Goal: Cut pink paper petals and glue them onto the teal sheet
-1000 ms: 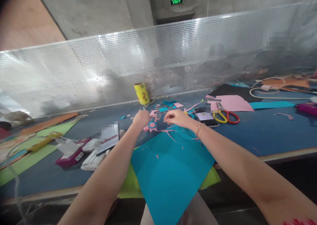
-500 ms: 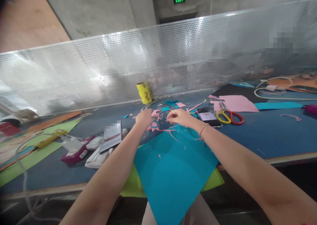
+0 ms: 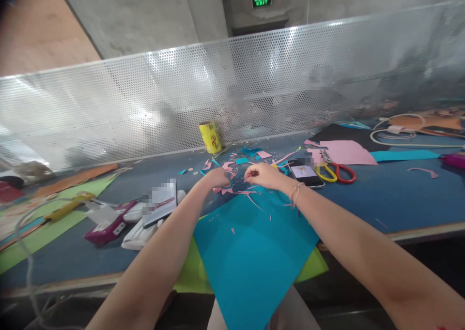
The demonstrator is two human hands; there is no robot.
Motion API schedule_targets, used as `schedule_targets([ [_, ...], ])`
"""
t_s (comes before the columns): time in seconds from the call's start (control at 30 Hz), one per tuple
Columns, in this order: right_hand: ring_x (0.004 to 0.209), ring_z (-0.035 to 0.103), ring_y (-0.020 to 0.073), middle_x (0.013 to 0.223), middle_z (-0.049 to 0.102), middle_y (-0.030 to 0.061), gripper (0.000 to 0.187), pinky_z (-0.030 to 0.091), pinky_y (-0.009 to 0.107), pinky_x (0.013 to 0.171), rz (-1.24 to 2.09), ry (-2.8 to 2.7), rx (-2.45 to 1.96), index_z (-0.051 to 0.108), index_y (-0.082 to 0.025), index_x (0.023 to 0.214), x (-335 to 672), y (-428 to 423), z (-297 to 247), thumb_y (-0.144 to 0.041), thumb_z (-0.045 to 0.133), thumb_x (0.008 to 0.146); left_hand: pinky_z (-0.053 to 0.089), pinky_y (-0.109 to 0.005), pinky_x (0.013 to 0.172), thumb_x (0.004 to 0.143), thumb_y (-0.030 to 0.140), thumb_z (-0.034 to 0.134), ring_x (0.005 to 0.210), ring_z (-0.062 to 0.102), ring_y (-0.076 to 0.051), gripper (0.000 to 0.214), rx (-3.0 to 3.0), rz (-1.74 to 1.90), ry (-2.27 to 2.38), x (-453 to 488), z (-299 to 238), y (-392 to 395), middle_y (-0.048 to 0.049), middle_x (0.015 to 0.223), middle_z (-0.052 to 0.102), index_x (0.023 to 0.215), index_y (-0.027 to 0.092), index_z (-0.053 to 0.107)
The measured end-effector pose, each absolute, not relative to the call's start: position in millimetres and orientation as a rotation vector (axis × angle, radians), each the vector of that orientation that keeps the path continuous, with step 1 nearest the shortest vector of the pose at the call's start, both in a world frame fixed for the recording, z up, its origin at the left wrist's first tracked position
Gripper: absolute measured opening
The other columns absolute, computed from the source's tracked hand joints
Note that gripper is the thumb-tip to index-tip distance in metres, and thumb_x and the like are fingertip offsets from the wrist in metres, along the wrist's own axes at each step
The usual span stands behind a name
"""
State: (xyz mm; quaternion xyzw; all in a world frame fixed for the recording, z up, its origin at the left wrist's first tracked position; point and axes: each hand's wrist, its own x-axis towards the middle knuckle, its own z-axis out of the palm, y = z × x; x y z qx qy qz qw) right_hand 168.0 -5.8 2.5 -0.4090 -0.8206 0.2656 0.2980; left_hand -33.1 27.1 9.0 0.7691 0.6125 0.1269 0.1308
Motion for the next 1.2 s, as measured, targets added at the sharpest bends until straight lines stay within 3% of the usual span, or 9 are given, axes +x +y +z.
schedule_targets([
  [0.13, 0.068, 0.059, 0.0137, 0.076, 0.066, 0.0044, 0.012, 0.043, 0.025, 0.062, 0.624, -2.22, -1.128, 0.066, -0.015, 0.078, 166.1, -9.7, 4.7, -0.021, 0.057, 0.072, 0.039, -0.024, 0.055, 0.051, 0.014, 0.058, 0.059, 0.057, -0.018, 0.005, 2.255, 0.296, 1.87, -28.6, 14.3, 23.0, -0.0016, 0.044, 0.051, 0.048, 0.017, 0.055],
  [0.4, 0.069, 0.059, 0.0139, 0.079, 0.066, 0.0038, 0.01, 0.044, 0.026, 0.065, 0.653, -2.211, -1.069, 0.062, -0.017, 0.077, 166.9, -8.0, 2.8, -0.021, 0.054, 0.075, 0.044, -0.022, 0.062, 0.057, 0.012, 0.059, 0.071, 0.058, -0.014, 0.025, 2.166, 0.857, 1.648, -22.0, 15.0, 24.6, -0.004, 0.078, 0.063, 0.081, 0.014, 0.06],
  [0.63, 0.069, 0.06, 0.0158, 0.08, 0.066, 0.0057, 0.015, 0.048, 0.027, 0.06, 0.552, -1.884, -1.172, 0.064, -0.018, 0.08, 173.9, -4.2, 8.6, -0.027, 0.052, 0.077, 0.044, -0.023, 0.06, 0.058, 0.011, 0.058, 0.068, 0.057, -0.012, 0.024, 2.1, 0.967, 1.41, -13.8, 12.5, 23.9, -0.0024, 0.074, 0.06, 0.082, 0.014, 0.058],
  [0.83, 0.08, 0.062, 0.0188, 0.088, 0.068, 0.0077, 0.018, 0.047, 0.032, 0.073, 0.452, -1.855, -1.2, 0.068, -0.016, 0.083, 183.4, -1.2, 14.5, -0.025, 0.052, 0.078, 0.042, -0.021, 0.055, 0.061, 0.015, 0.059, 0.063, 0.055, -0.01, 0.023, 2.052, 0.928, 1.289, -7.5, 12.5, 16.8, -0.001, 0.074, 0.059, 0.084, 0.015, 0.057],
  [1.03, 0.091, 0.061, 0.0204, 0.099, 0.066, 0.0092, 0.021, 0.046, 0.034, 0.08, 0.458, -1.89, -1.197, 0.069, -0.017, 0.089, 185.2, 1.7, 13.0, -0.025, 0.052, 0.079, 0.045, -0.021, 0.062, 0.06, 0.011, 0.062, 0.07, 0.056, -0.009, 0.021, 2.033, 0.977, 1.131, 0.3, 15.8, 8.6, -0.0014, 0.078, 0.061, 0.081, 0.014, 0.058],
  [1.2, 0.083, 0.062, 0.0194, 0.093, 0.067, 0.0089, 0.021, 0.049, 0.033, 0.075, 0.505, -1.901, -1.23, 0.07, -0.017, 0.088, 183.6, 0.2, 13.2, -0.026, 0.053, 0.079, 0.047, -0.025, 0.067, 0.062, 0.01, 0.061, 0.07, 0.057, -0.01, 0.017, 2.031, 0.965, 1.057, 3.0, 16.8, 5.2, -0.0031, 0.078, 0.062, 0.079, 0.012, 0.061],
])
